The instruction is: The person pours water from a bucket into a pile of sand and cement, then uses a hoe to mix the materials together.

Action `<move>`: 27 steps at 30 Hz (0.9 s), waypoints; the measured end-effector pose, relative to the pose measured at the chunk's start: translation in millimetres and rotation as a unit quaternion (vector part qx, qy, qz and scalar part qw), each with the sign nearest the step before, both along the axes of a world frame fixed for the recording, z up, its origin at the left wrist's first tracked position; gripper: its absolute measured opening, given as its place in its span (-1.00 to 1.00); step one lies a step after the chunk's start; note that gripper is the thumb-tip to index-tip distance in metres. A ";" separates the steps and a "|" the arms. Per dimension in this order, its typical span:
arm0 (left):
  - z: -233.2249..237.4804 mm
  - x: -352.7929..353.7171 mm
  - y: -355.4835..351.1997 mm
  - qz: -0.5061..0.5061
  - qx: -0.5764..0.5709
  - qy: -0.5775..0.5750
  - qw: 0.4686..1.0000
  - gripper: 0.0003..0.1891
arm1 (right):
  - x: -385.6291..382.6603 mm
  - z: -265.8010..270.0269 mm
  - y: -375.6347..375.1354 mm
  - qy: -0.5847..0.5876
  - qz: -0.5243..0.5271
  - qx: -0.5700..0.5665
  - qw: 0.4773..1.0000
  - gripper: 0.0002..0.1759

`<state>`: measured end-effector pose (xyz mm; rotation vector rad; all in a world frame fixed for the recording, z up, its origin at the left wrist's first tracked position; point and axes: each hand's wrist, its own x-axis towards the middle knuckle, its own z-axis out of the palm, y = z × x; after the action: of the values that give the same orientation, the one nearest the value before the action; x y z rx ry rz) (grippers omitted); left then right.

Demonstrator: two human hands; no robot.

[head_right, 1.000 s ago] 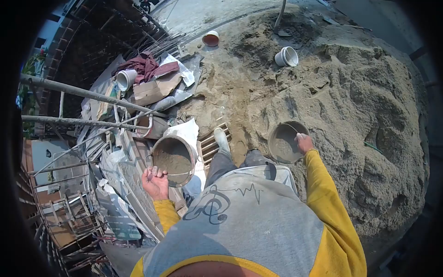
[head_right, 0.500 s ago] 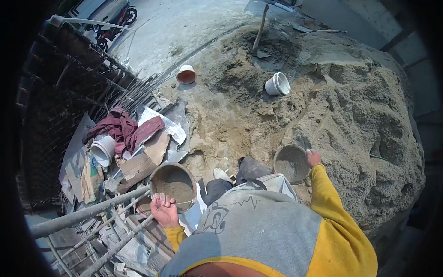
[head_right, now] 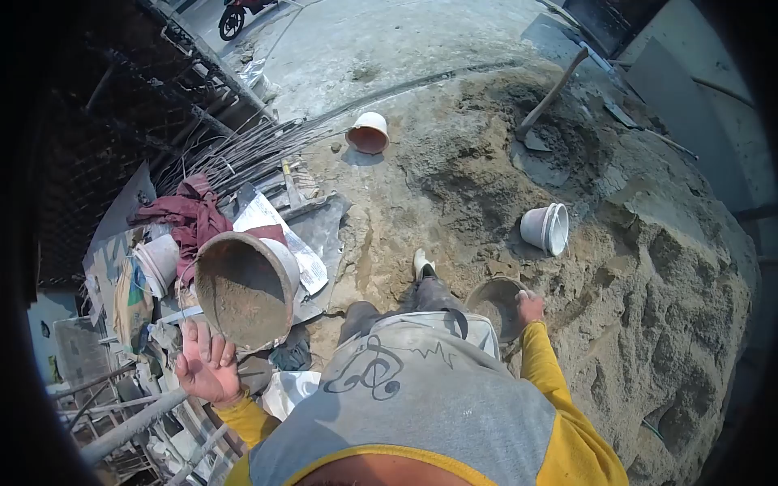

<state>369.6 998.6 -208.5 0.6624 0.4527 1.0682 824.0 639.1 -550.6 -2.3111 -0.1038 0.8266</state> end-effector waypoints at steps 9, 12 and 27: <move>-21.0 163.2 140.8 -0.067 -0.050 -0.069 0.994 -0.71 | 129.3 -34.7 157.0 -0.131 0.001 0.087 0.988 -0.65; -17.0 217.0 197.1 -0.103 -0.069 -0.070 0.990 -0.74 | 172.3 -11.6 182.5 -0.198 0.005 0.120 0.973 -0.65; -47.9 365.4 390.6 -0.129 -0.053 -0.163 0.977 -0.79 | 275.6 -25.3 194.2 -0.047 -0.274 -0.113 0.954 -0.73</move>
<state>735.0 1389.1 -256.4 0.4253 0.1321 0.8778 1099.6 833.4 -575.9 -2.4065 0.5950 0.4596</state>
